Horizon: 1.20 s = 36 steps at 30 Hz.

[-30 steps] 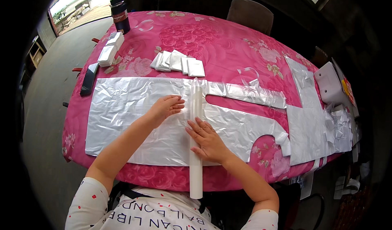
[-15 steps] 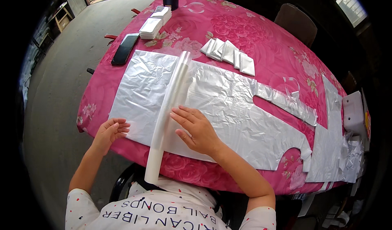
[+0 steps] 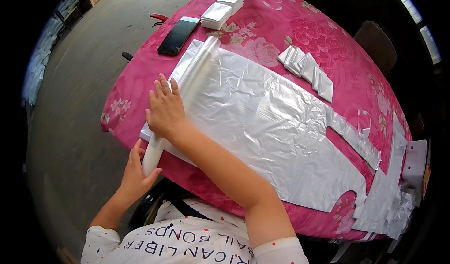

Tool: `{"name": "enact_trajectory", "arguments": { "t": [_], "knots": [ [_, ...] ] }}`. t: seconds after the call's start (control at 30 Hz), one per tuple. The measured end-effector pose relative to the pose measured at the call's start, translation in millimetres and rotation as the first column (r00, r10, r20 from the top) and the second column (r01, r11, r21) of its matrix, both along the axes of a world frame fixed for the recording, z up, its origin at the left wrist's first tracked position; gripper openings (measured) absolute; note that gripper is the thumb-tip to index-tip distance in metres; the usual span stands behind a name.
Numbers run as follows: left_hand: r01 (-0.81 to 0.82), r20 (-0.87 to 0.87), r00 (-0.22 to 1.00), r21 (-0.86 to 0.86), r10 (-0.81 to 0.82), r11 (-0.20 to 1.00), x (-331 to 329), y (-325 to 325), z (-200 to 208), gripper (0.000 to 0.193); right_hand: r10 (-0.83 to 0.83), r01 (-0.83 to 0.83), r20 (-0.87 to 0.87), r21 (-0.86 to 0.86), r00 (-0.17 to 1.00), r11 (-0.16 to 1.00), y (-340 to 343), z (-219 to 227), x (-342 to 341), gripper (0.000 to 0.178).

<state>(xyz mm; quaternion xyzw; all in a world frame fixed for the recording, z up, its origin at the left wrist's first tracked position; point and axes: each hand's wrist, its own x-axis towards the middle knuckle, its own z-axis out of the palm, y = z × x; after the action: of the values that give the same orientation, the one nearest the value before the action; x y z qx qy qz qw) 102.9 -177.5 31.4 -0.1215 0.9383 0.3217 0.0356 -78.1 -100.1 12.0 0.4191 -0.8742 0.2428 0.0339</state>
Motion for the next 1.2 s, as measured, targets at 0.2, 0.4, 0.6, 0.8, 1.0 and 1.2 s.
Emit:
{"name": "enact_trajectory", "arguments": {
  "t": [0.2,0.4,0.6,0.8,1.0,1.2],
  "knots": [
    [0.001,-0.003,1.000,0.269,0.000,0.963,1.1,-8.3,-4.7,0.083,-0.369,0.490,0.329,-0.480,0.869,0.728,-20.3,-17.0,9.3,0.085],
    [-0.151,0.116,0.940,0.985,-0.322,-0.085,3.0,0.6,3.8,0.080,0.672,0.777,0.696,-0.560,0.252,0.288,42.6,25.2,15.2,0.071],
    [-0.137,0.320,0.911,0.830,-0.261,0.540,-39.0,44.1,40.8,0.063,0.543,0.776,0.748,-0.578,0.382,0.251,100.2,64.2,14.0,0.065],
    [-0.198,0.159,0.752,0.980,-0.639,0.010,-41.9,67.1,28.1,0.055,0.678,0.784,0.630,-0.607,0.379,0.126,136.2,60.9,37.2,0.054],
    [-0.183,0.282,0.930,0.912,-0.235,0.367,-40.8,95.6,1.0,0.046,0.383,0.813,0.857,-0.477,0.346,0.333,142.8,16.2,82.0,0.058],
    [-0.318,0.399,0.763,0.917,-0.509,0.242,-33.9,81.6,-18.4,0.054,0.397,0.869,0.874,-0.405,0.279,0.282,170.9,0.3,71.1,0.060]
  ]
}}
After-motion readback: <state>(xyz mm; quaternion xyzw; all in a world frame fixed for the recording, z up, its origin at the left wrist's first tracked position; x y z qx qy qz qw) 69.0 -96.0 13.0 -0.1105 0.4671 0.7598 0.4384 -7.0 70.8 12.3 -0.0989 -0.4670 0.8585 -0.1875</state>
